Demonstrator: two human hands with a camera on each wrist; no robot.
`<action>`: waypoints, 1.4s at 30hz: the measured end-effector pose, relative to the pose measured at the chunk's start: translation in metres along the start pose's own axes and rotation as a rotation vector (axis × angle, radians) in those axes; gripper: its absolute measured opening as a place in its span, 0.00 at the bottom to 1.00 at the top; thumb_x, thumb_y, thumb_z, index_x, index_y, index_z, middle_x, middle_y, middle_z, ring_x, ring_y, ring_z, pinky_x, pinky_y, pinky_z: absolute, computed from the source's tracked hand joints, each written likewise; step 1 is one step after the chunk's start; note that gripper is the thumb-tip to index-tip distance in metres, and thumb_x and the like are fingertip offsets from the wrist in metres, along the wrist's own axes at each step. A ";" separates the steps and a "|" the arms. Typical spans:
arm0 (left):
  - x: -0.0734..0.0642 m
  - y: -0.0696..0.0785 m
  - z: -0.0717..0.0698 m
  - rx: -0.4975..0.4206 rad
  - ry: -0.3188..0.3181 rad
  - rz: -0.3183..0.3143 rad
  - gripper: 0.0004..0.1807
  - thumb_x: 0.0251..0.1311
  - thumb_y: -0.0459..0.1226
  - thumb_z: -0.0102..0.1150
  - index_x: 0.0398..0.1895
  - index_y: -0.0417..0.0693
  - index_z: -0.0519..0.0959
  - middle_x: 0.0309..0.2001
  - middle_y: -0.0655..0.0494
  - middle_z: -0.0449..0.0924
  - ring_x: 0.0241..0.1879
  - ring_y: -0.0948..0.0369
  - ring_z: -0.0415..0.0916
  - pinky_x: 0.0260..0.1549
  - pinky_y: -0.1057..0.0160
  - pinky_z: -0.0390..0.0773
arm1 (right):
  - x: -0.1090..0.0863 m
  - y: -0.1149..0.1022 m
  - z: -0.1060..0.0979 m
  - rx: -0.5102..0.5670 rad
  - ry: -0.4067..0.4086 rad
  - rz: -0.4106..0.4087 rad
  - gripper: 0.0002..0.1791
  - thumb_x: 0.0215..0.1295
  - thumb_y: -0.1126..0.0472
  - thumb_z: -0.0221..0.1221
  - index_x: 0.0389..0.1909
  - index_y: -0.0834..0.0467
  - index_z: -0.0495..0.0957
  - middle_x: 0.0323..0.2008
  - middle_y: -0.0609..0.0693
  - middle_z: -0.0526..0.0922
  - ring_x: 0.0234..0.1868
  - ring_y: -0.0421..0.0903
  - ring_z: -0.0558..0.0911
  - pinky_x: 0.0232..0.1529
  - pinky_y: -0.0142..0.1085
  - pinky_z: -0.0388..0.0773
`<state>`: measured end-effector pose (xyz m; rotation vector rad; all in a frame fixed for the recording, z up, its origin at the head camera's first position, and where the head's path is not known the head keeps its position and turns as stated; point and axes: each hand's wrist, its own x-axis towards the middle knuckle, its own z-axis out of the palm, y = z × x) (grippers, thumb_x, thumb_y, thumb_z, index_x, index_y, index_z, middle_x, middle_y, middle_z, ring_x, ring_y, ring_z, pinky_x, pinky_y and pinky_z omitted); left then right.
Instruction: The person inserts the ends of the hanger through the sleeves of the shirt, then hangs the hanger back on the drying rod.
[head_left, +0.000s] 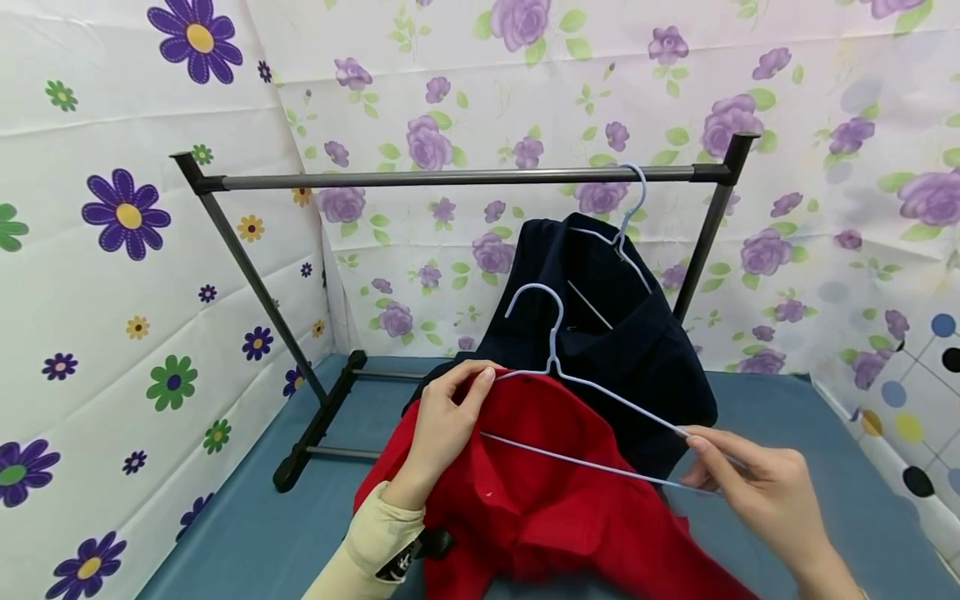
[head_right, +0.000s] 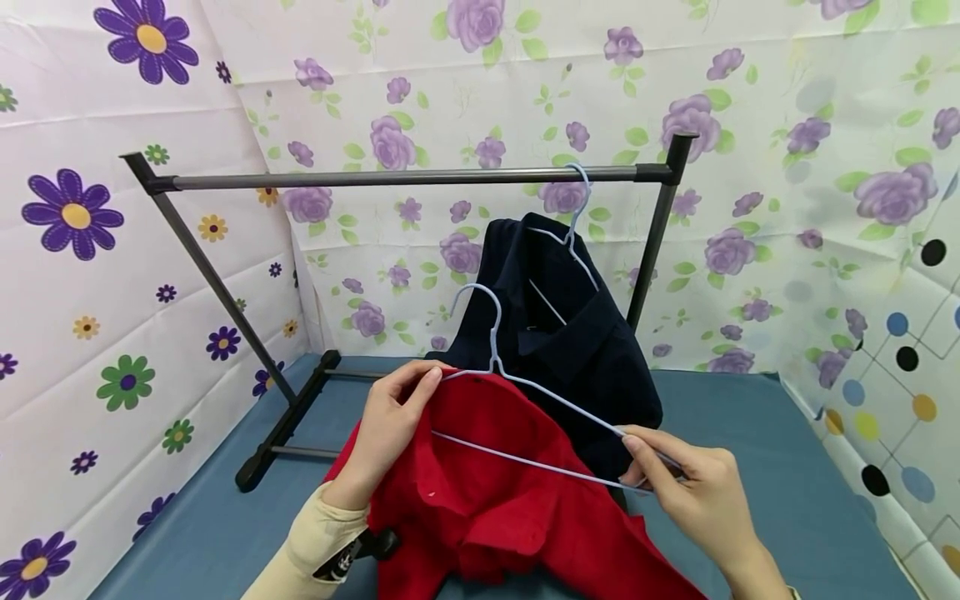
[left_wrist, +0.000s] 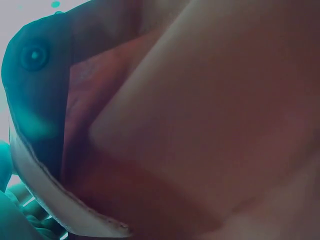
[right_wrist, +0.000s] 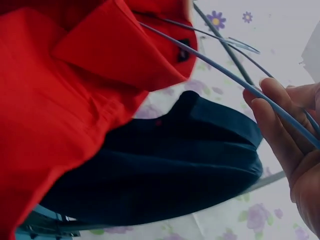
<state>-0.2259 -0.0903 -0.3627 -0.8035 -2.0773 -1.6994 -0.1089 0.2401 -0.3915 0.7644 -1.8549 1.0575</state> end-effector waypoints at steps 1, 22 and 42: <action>0.000 0.001 0.001 -0.005 0.002 0.004 0.10 0.73 0.44 0.57 0.46 0.53 0.87 0.43 0.61 0.86 0.39 0.60 0.81 0.39 0.63 0.80 | 0.000 0.000 0.002 -0.001 0.003 -0.005 0.08 0.65 0.77 0.62 0.43 0.73 0.84 0.21 0.46 0.84 0.20 0.34 0.82 0.27 0.23 0.78; 0.000 0.022 0.014 -0.072 0.007 0.066 0.11 0.73 0.41 0.58 0.49 0.49 0.86 0.46 0.59 0.87 0.41 0.56 0.81 0.39 0.64 0.81 | -0.003 -0.003 0.043 0.104 0.004 0.064 0.13 0.61 0.84 0.58 0.43 0.72 0.84 0.20 0.49 0.84 0.20 0.37 0.82 0.26 0.25 0.80; -0.006 0.036 0.019 0.052 -0.025 0.205 0.14 0.68 0.37 0.63 0.54 0.44 0.85 0.50 0.59 0.87 0.50 0.61 0.79 0.51 0.58 0.76 | -0.019 0.007 0.054 0.191 -0.297 0.256 0.17 0.70 0.81 0.51 0.41 0.59 0.82 0.27 0.43 0.85 0.26 0.39 0.84 0.27 0.30 0.81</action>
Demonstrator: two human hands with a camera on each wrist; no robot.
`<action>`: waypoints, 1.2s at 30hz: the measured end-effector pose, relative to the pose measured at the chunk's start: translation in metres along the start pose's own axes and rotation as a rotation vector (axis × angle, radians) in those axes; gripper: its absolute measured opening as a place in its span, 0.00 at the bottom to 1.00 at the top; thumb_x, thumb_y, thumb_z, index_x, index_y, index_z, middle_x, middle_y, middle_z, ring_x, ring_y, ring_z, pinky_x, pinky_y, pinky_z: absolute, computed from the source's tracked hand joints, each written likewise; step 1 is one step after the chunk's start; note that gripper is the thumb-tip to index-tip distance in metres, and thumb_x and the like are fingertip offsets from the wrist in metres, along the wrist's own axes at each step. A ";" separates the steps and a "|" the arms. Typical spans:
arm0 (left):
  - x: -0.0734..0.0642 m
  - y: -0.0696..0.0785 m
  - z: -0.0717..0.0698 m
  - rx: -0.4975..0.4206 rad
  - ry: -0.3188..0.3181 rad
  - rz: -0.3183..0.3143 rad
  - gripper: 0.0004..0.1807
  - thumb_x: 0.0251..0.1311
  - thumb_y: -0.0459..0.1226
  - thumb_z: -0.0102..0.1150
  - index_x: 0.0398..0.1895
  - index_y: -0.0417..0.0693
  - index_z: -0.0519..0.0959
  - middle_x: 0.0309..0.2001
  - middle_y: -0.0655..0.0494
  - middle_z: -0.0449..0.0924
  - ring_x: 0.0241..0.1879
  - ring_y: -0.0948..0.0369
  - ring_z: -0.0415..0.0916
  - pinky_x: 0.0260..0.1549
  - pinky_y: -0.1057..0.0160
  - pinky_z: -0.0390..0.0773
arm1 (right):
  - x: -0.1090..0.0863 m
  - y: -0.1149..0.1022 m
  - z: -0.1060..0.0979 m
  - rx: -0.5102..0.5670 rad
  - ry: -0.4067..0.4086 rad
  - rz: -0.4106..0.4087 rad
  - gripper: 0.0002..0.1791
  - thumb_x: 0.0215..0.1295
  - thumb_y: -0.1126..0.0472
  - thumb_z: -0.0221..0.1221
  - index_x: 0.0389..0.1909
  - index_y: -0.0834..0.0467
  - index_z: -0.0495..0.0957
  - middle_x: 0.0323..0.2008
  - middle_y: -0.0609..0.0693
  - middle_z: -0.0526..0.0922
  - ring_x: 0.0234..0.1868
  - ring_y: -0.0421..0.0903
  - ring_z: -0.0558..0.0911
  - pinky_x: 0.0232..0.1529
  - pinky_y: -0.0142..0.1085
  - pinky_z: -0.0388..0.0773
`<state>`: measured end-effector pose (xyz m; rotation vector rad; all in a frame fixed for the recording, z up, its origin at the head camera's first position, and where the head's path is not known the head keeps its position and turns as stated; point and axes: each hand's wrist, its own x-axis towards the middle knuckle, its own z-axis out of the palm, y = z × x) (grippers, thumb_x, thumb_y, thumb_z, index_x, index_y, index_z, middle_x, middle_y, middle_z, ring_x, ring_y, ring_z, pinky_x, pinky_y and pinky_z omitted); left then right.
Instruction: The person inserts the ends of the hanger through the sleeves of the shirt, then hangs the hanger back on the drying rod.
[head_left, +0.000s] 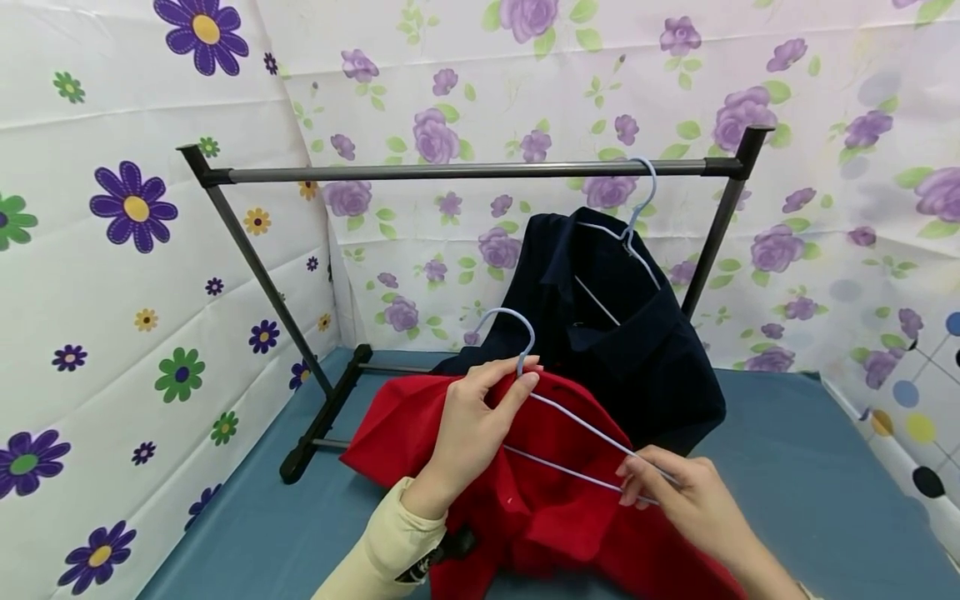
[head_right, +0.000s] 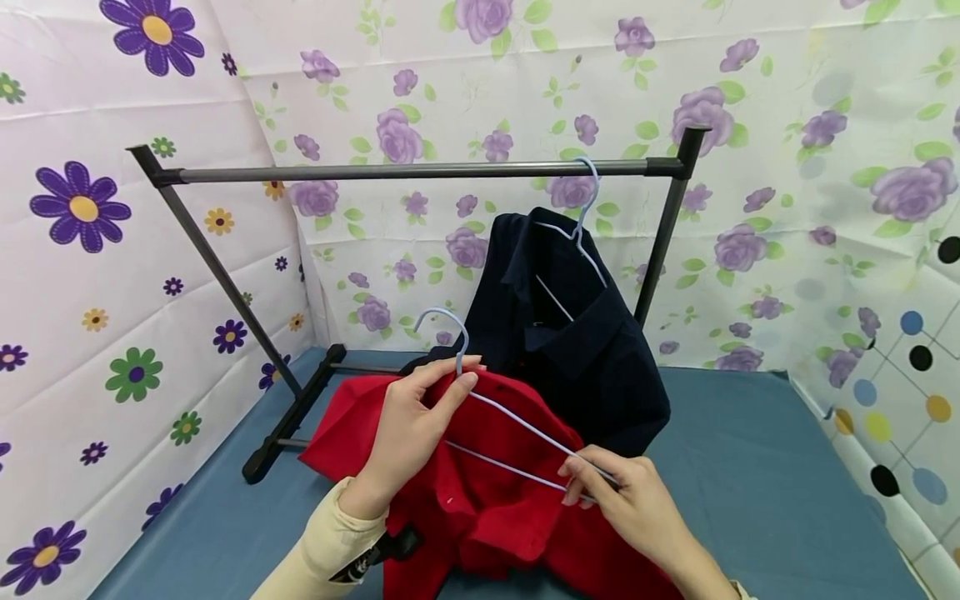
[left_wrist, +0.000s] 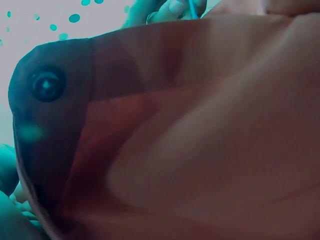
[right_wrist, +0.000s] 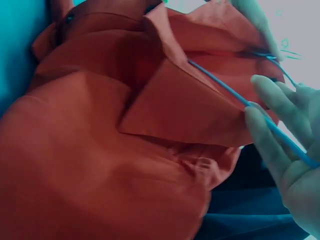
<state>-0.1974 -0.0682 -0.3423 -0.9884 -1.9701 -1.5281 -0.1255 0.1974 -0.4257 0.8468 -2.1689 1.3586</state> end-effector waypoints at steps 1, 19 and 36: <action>0.000 -0.001 0.000 0.017 -0.006 0.017 0.15 0.68 0.37 0.63 0.55 0.44 0.85 0.50 0.58 0.86 0.50 0.60 0.79 0.52 0.57 0.76 | 0.000 0.001 0.002 0.007 0.011 -0.003 0.17 0.70 0.82 0.50 0.40 0.59 0.81 0.28 0.44 0.85 0.26 0.39 0.84 0.27 0.31 0.82; 0.004 -0.008 -0.040 0.429 0.190 0.422 0.17 0.76 0.45 0.53 0.48 0.43 0.86 0.49 0.49 0.85 0.52 0.51 0.80 0.65 0.44 0.65 | -0.006 0.009 0.016 0.124 0.140 0.095 0.16 0.75 0.78 0.45 0.38 0.64 0.82 0.26 0.49 0.86 0.24 0.43 0.85 0.28 0.35 0.84; -0.002 -0.039 -0.101 0.590 0.073 0.450 0.21 0.75 0.50 0.52 0.47 0.44 0.87 0.44 0.51 0.87 0.43 0.53 0.82 0.59 0.45 0.69 | -0.010 0.011 -0.001 0.191 0.122 0.095 0.17 0.75 0.80 0.42 0.38 0.68 0.80 0.26 0.51 0.86 0.25 0.44 0.85 0.28 0.38 0.84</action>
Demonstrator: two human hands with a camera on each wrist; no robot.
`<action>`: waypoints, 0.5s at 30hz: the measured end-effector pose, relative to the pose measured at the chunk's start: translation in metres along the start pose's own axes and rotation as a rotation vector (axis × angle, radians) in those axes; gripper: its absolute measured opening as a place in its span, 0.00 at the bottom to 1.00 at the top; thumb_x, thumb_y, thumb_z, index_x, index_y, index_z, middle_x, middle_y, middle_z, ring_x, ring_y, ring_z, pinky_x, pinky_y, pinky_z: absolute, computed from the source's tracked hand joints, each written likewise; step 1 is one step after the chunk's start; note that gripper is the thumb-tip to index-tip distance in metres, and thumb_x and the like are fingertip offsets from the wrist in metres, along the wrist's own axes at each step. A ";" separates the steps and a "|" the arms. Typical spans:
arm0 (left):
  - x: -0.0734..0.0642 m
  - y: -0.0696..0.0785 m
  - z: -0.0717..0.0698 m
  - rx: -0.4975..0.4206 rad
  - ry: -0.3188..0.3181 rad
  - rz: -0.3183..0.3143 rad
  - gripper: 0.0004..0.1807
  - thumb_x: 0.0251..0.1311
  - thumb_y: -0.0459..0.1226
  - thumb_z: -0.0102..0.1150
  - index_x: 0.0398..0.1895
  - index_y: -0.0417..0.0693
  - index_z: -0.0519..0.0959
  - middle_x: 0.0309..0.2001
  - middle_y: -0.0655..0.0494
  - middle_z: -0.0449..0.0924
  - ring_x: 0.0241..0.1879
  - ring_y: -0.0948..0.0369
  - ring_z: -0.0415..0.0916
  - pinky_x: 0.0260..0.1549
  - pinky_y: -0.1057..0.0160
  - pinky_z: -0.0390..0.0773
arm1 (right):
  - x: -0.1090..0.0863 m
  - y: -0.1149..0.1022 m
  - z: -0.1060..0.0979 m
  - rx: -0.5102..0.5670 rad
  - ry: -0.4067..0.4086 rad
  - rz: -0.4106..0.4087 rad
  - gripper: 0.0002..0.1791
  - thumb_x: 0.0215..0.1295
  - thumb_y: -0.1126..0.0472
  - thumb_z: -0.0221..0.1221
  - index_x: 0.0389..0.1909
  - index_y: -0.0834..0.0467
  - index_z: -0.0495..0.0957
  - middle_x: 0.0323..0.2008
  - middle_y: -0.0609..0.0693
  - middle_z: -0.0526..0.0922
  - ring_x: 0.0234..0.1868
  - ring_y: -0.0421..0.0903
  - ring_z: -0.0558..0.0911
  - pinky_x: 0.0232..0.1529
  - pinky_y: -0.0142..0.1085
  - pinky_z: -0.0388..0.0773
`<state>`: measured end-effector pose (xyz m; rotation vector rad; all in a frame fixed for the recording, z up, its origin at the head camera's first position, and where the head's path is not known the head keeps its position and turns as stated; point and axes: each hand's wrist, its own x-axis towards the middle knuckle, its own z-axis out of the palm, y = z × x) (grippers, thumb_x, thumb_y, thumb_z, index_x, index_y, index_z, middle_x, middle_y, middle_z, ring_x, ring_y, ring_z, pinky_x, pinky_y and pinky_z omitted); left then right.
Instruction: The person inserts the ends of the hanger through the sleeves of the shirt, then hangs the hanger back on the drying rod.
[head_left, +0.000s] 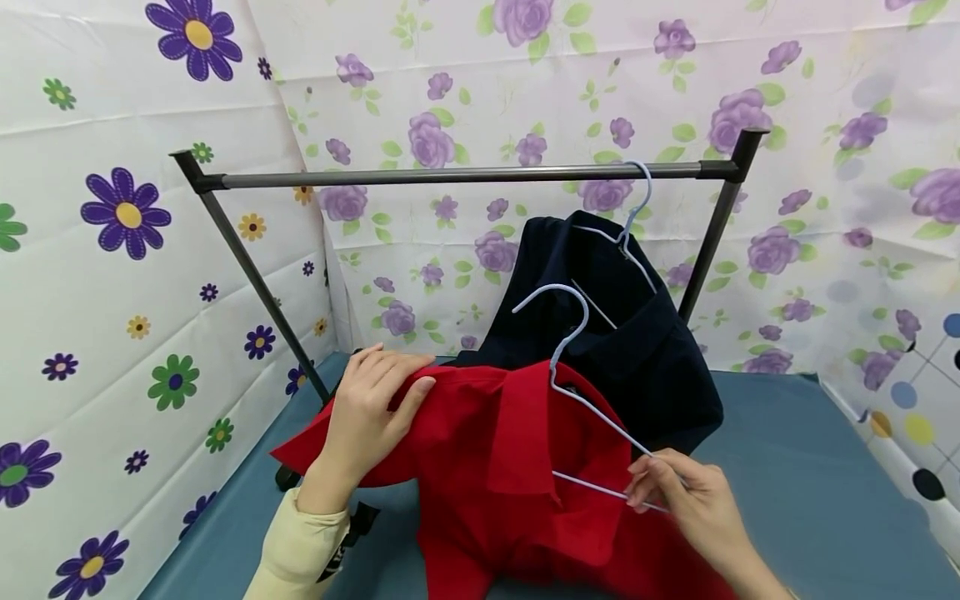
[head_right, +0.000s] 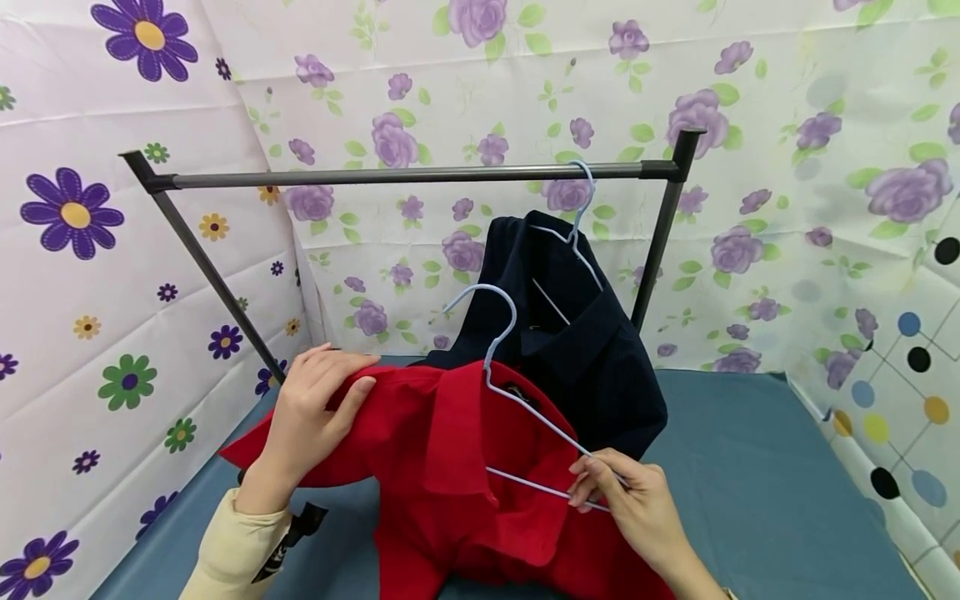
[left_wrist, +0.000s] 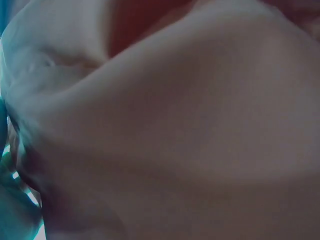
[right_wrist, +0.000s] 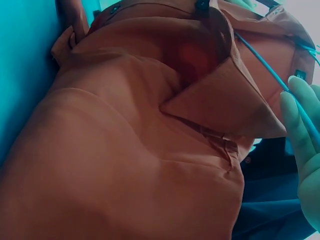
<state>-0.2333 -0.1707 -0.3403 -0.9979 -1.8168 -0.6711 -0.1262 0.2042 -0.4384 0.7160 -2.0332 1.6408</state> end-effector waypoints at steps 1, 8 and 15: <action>-0.001 -0.001 0.000 -0.013 -0.009 0.003 0.21 0.75 0.50 0.52 0.47 0.44 0.87 0.43 0.51 0.87 0.42 0.53 0.82 0.57 0.45 0.70 | 0.000 0.000 0.000 0.004 -0.003 -0.001 0.17 0.75 0.80 0.42 0.38 0.68 0.80 0.26 0.51 0.86 0.25 0.45 0.85 0.28 0.38 0.84; -0.005 -0.002 0.004 -0.067 0.003 0.035 0.18 0.76 0.45 0.52 0.44 0.43 0.87 0.41 0.52 0.88 0.40 0.54 0.82 0.50 0.50 0.75 | 0.001 -0.001 -0.001 -0.017 -0.039 -0.008 0.16 0.74 0.81 0.44 0.41 0.69 0.81 0.27 0.51 0.86 0.26 0.44 0.85 0.30 0.37 0.84; -0.001 0.004 0.012 -0.114 -0.025 0.056 0.18 0.76 0.45 0.51 0.45 0.43 0.87 0.40 0.53 0.88 0.37 0.56 0.82 0.47 0.55 0.77 | 0.004 -0.003 0.004 -0.035 -0.093 -0.038 0.15 0.71 0.82 0.47 0.44 0.68 0.82 0.28 0.50 0.86 0.26 0.43 0.84 0.29 0.36 0.84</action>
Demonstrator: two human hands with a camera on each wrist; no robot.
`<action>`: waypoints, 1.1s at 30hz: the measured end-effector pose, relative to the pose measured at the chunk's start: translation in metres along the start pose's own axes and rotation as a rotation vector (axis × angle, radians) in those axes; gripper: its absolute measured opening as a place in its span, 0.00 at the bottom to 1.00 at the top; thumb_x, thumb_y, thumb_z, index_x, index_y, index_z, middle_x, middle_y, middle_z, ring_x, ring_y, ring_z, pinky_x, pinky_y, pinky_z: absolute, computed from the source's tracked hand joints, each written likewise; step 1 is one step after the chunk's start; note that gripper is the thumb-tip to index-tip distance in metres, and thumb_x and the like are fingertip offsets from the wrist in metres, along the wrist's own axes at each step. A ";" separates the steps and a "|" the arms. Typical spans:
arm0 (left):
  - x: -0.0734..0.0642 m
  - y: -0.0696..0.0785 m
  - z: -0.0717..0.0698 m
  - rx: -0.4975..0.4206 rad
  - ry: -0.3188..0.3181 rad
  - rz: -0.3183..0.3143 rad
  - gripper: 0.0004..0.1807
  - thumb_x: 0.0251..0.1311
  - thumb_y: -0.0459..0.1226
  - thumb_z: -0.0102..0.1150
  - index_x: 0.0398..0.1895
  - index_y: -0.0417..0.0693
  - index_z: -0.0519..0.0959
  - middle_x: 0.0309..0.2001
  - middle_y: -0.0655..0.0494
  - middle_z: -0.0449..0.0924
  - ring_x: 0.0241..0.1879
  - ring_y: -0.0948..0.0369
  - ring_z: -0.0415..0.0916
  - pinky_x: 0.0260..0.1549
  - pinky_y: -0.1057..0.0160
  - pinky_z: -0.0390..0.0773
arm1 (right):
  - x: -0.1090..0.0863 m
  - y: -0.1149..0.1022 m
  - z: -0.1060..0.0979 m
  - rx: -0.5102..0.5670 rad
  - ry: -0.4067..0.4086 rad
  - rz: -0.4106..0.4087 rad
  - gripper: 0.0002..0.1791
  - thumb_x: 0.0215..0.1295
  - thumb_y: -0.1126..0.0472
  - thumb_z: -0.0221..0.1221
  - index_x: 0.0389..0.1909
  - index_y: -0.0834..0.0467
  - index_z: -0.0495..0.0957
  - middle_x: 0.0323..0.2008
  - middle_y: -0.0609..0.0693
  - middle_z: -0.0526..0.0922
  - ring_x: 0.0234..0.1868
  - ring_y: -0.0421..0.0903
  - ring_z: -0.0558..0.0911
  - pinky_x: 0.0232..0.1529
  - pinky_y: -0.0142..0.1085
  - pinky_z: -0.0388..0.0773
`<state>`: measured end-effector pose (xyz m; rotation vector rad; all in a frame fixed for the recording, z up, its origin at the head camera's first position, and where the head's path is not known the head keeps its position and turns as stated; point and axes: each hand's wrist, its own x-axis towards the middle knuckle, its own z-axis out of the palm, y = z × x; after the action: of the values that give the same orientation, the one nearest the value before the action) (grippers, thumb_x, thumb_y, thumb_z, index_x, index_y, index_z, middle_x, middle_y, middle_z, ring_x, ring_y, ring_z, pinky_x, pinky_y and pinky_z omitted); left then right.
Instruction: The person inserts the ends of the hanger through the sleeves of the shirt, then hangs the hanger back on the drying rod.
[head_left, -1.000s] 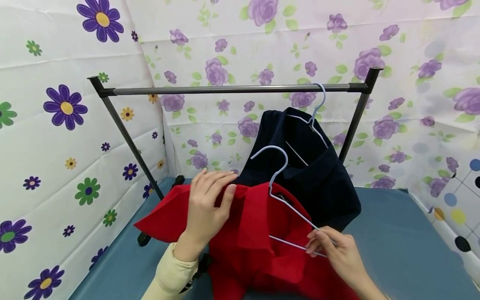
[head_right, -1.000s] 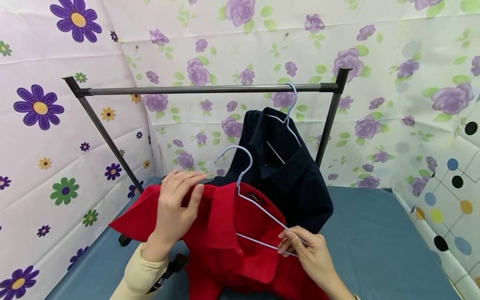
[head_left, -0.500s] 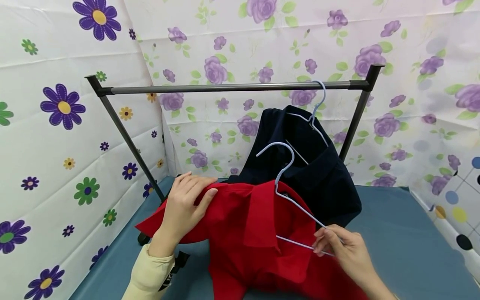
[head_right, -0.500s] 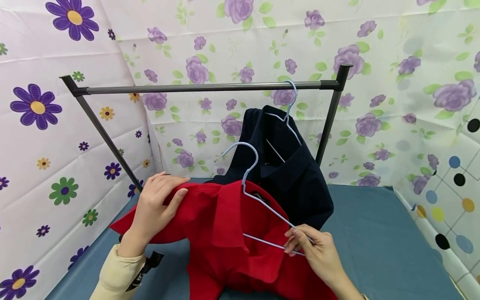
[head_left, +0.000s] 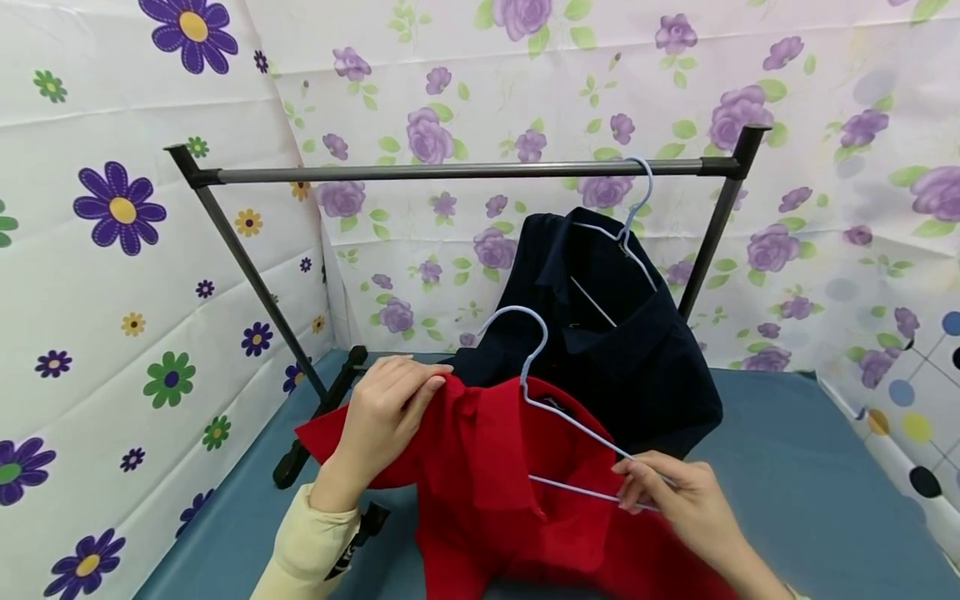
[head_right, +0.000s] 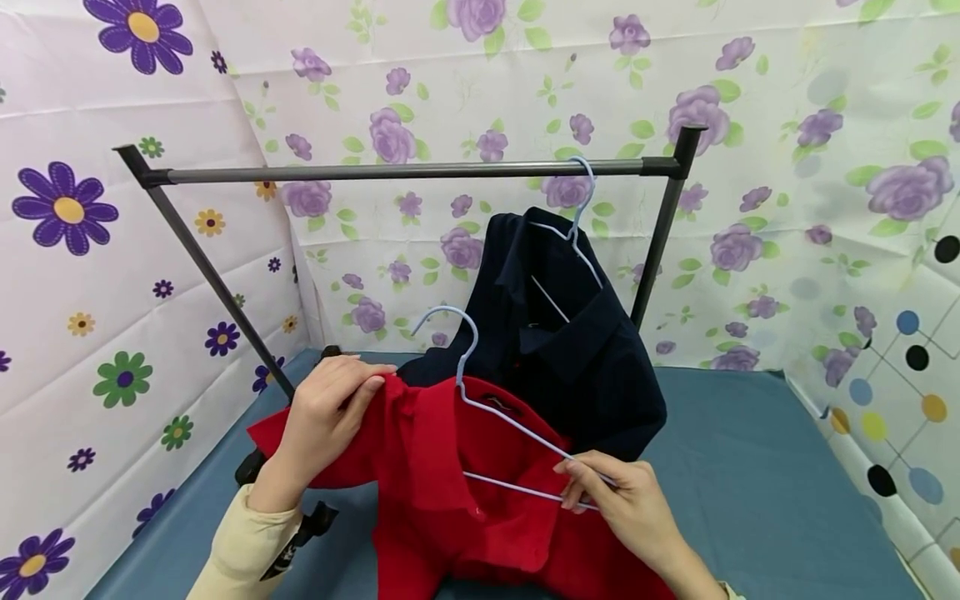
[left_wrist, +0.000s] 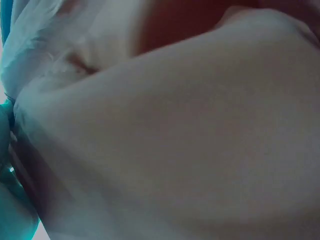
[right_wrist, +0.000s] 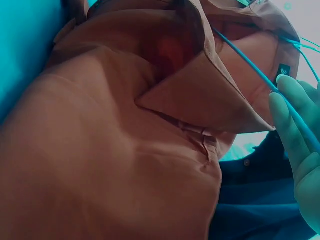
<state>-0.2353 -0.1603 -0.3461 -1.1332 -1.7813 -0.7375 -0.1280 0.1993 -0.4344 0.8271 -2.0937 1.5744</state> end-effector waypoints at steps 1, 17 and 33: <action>0.000 0.001 0.001 -0.002 -0.010 -0.001 0.18 0.77 0.45 0.51 0.45 0.43 0.87 0.40 0.53 0.88 0.37 0.56 0.82 0.46 0.55 0.78 | 0.001 0.000 0.001 0.001 -0.004 0.000 0.15 0.71 0.82 0.47 0.44 0.68 0.82 0.28 0.49 0.86 0.25 0.43 0.84 0.28 0.36 0.84; 0.004 0.020 0.005 -0.222 -0.108 -0.091 0.18 0.77 0.44 0.49 0.51 0.42 0.85 0.42 0.52 0.86 0.35 0.62 0.80 0.35 0.71 0.78 | 0.014 0.003 0.019 0.038 -0.032 0.003 0.15 0.72 0.80 0.48 0.44 0.66 0.83 0.26 0.49 0.85 0.23 0.43 0.83 0.26 0.37 0.84; 0.011 0.035 0.014 -0.200 -0.069 -0.062 0.18 0.78 0.44 0.49 0.46 0.42 0.85 0.34 0.54 0.85 0.28 0.65 0.75 0.27 0.70 0.76 | 0.015 0.001 0.022 0.027 -0.031 0.044 0.14 0.73 0.77 0.50 0.43 0.64 0.83 0.24 0.46 0.84 0.22 0.43 0.83 0.25 0.37 0.83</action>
<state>-0.2099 -0.1305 -0.3416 -1.2526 -1.8383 -0.9409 -0.1385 0.1747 -0.4322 0.8246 -2.1302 1.6256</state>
